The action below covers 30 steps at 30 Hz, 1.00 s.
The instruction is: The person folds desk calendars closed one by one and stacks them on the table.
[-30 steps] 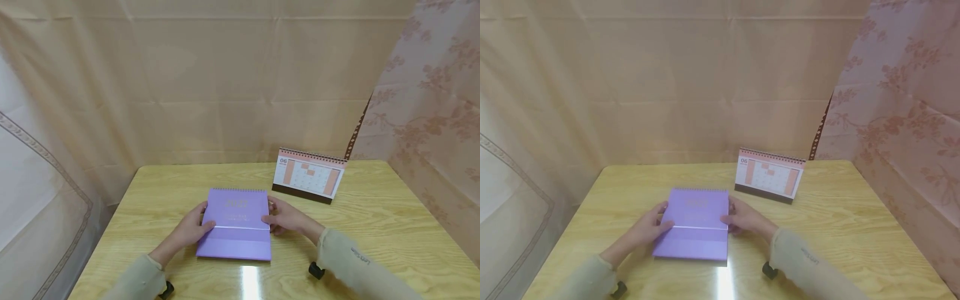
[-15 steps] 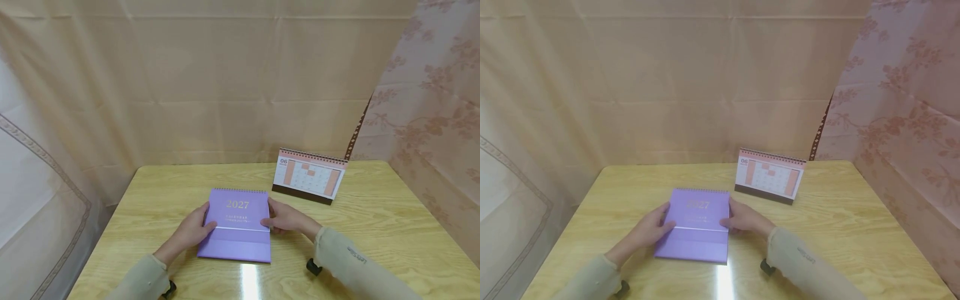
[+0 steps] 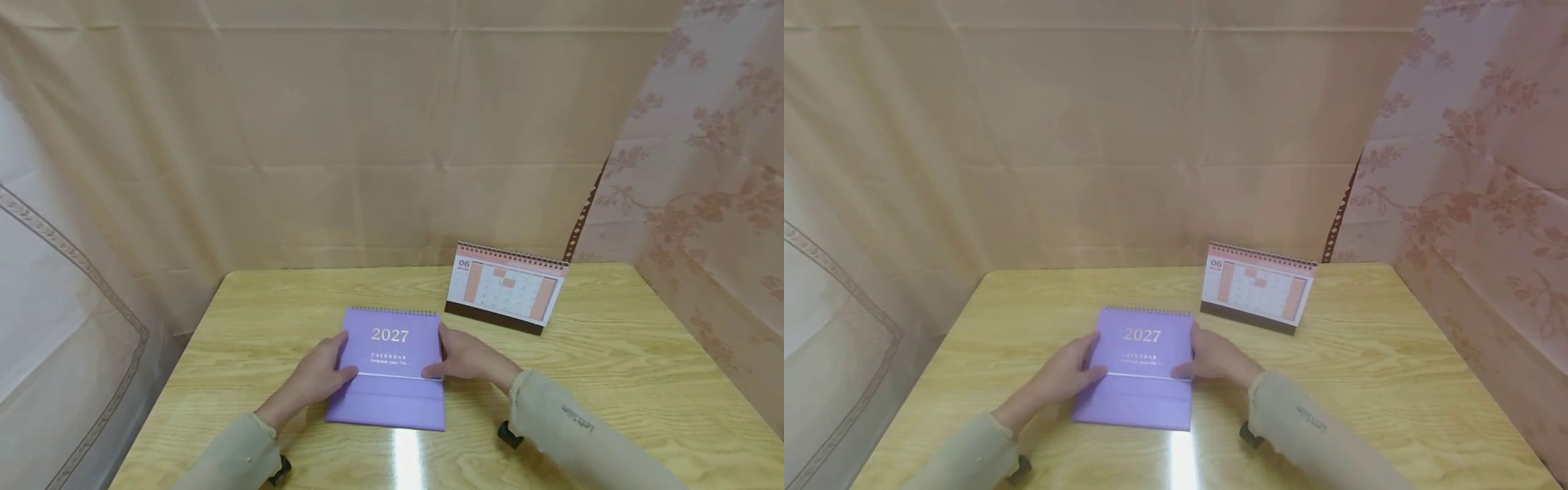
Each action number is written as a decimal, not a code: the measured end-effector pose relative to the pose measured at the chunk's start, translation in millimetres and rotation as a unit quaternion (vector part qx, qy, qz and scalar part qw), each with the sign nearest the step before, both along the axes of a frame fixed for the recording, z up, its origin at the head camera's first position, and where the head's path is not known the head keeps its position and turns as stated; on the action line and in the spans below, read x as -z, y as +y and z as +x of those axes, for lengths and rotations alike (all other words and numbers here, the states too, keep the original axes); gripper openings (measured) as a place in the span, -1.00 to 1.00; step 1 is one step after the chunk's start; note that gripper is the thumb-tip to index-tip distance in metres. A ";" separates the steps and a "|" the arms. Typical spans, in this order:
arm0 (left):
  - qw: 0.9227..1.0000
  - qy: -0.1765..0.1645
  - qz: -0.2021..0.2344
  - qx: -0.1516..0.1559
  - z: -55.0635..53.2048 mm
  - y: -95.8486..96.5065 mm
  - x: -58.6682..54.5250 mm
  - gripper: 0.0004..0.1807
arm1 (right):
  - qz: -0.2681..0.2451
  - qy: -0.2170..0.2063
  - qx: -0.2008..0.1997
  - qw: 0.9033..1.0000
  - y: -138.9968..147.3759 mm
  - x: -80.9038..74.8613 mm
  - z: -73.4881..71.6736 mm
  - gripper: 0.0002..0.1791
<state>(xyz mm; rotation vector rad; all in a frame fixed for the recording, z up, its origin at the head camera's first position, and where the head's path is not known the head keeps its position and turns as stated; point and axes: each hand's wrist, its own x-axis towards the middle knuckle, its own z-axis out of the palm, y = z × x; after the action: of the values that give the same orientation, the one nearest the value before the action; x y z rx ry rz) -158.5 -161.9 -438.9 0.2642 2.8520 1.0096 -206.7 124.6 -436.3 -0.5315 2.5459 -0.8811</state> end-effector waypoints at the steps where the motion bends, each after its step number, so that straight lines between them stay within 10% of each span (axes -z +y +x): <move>1: 1.000 0.003 -0.004 -0.001 0.4 0.4 -0.3 -0.24 | 0.008 0.004 0.001 1.000 -0.6 0.3 -0.1 0.17; 20: 0.995 0.043 -0.086 0.016 1.6 7.0 10.3 -0.32 | 0.147 0.050 -0.001 0.988 -7.4 -5.1 3.2 0.07; 30: 0.982 0.016 -0.186 0.031 6.4 12.5 -12.1 -0.31 | 0.163 0.101 -0.020 0.981 -7.2 -8.9 11.3 -0.04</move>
<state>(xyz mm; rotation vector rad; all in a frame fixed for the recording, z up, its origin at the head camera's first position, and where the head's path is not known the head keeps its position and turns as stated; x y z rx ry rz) -152.1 -149.4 -426.8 0.3317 2.9629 0.4497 -195.4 117.4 -427.4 -0.5896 2.7743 -0.3977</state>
